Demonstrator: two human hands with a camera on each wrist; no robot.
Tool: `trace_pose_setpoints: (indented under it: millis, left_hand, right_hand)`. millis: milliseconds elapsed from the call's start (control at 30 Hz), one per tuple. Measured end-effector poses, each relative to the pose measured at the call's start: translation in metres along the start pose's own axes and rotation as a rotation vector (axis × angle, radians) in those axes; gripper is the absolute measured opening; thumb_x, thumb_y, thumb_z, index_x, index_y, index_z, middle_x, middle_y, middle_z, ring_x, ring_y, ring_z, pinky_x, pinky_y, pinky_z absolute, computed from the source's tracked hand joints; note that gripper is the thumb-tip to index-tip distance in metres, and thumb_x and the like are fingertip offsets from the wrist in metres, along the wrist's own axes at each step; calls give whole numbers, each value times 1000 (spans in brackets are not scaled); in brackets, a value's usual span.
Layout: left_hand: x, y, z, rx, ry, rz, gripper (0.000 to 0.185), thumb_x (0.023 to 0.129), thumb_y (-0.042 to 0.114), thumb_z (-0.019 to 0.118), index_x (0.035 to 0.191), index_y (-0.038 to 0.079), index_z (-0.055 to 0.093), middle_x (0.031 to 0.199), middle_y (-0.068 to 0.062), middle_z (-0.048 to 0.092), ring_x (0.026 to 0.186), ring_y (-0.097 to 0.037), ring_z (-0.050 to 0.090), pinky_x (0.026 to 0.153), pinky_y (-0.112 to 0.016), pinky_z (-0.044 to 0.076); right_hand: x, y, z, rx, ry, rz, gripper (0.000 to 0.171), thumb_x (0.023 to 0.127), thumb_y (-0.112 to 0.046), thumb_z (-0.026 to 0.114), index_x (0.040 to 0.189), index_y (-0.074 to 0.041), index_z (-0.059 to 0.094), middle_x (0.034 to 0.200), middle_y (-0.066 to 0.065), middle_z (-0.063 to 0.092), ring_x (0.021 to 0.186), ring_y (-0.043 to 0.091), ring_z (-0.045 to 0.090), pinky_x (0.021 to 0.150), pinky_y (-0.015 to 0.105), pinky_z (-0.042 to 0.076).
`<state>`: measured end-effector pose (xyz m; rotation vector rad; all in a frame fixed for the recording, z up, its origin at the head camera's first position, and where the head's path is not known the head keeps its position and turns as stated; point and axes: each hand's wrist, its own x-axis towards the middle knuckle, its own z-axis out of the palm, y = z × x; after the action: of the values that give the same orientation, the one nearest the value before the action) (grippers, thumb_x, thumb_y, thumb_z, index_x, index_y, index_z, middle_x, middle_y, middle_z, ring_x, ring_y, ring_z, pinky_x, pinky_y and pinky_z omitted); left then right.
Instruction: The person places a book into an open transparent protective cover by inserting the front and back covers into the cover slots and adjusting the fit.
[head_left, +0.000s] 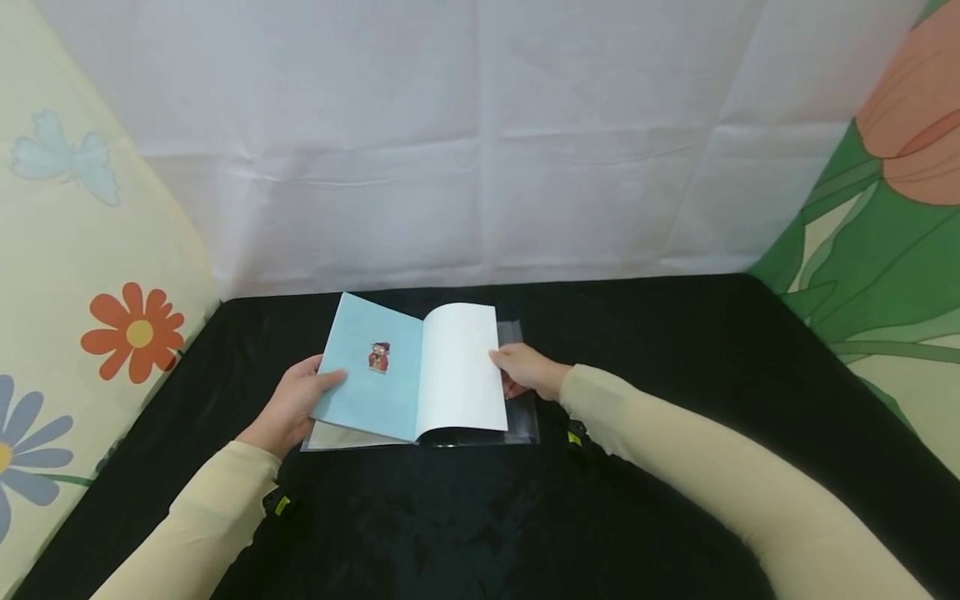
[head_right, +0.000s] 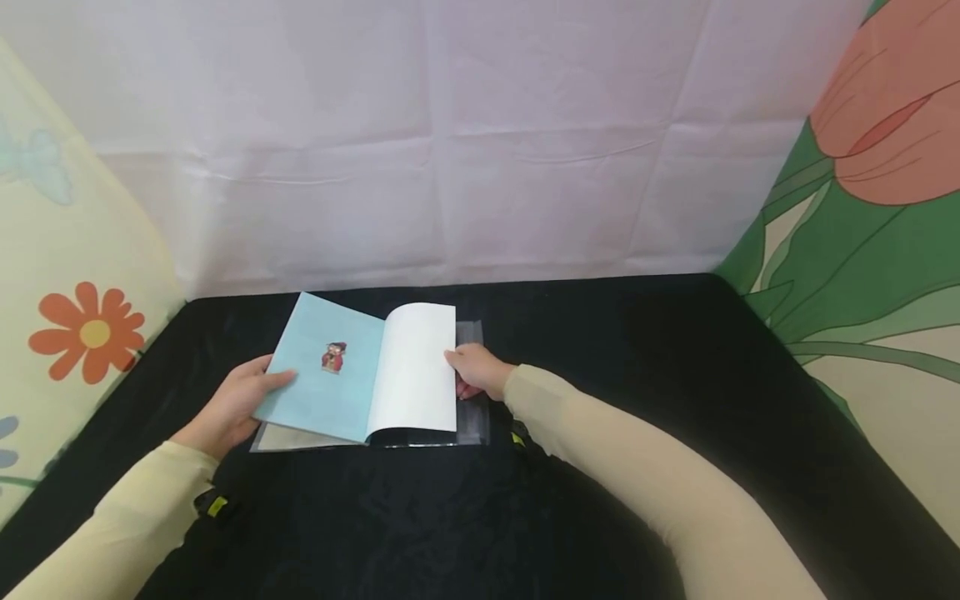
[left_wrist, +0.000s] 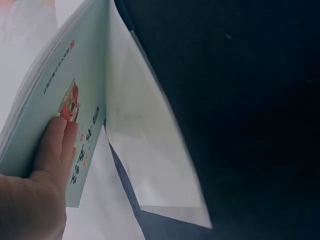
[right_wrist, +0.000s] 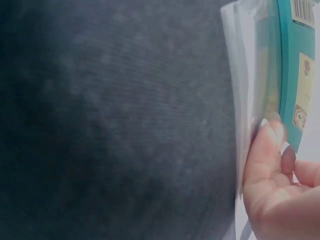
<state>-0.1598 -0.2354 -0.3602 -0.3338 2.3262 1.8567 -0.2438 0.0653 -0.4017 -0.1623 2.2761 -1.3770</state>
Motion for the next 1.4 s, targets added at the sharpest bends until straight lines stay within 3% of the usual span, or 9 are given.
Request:
trace_pose_setpoints:
  millis: [300,600,800,1000,1200,1300,1400]
  left_hand:
    - [0,-3,-8,37,23,-6,49,104,12,44,146,-10,29,135,-29,48,92,-11,63,82,-33,54]
    - [2,-8,-13,78,25,-16,50,104,12,44,145,-12,29,134,-30,47,90,-10,62,79,-31,55]
    - [3,-6,-17,175,43,-36,53,102,15,50,143,-13,32,131,-31,48,85,-13,63,75,-31,56]
    - [2,-4,-18,265,56,-57,55,102,16,49,144,-13,31,137,-32,43,103,-31,57,84,-40,52]
    - [0,-2,-17,334,51,-98,61,102,15,46,146,-17,19,149,-36,21,131,-45,30,109,-57,26]
    - [-1,1,-14,377,32,-111,65,102,17,46,146,-17,14,151,-37,15,136,-47,23,111,-58,20]
    - [-3,4,-7,417,19,-84,68,101,17,47,147,-17,10,152,-36,12,139,-48,19,111,-58,19]
  right_hand:
    - [3,-4,3,-72,-10,-17,33,107,-24,36,89,-3,54,66,6,52,57,15,50,57,26,49]
    - [3,-7,5,-93,-40,-15,33,107,-25,37,85,-5,50,65,6,51,55,15,48,55,26,46]
    - [4,-7,5,-108,-47,-12,32,107,-26,37,88,-5,51,67,6,51,56,15,47,53,25,46]
    - [4,-7,5,-127,-60,-8,32,107,-28,36,91,-6,51,70,7,51,58,16,47,54,26,46]
    - [3,-8,6,-145,-58,-5,32,108,-30,35,96,-6,52,72,7,51,60,17,48,55,27,46]
    - [2,-9,6,-148,-61,-8,32,108,-30,34,98,-5,52,72,7,51,61,18,48,55,27,46]
    - [2,-9,6,-150,-63,-10,32,107,-30,34,99,-5,53,73,7,51,61,17,47,55,27,45]
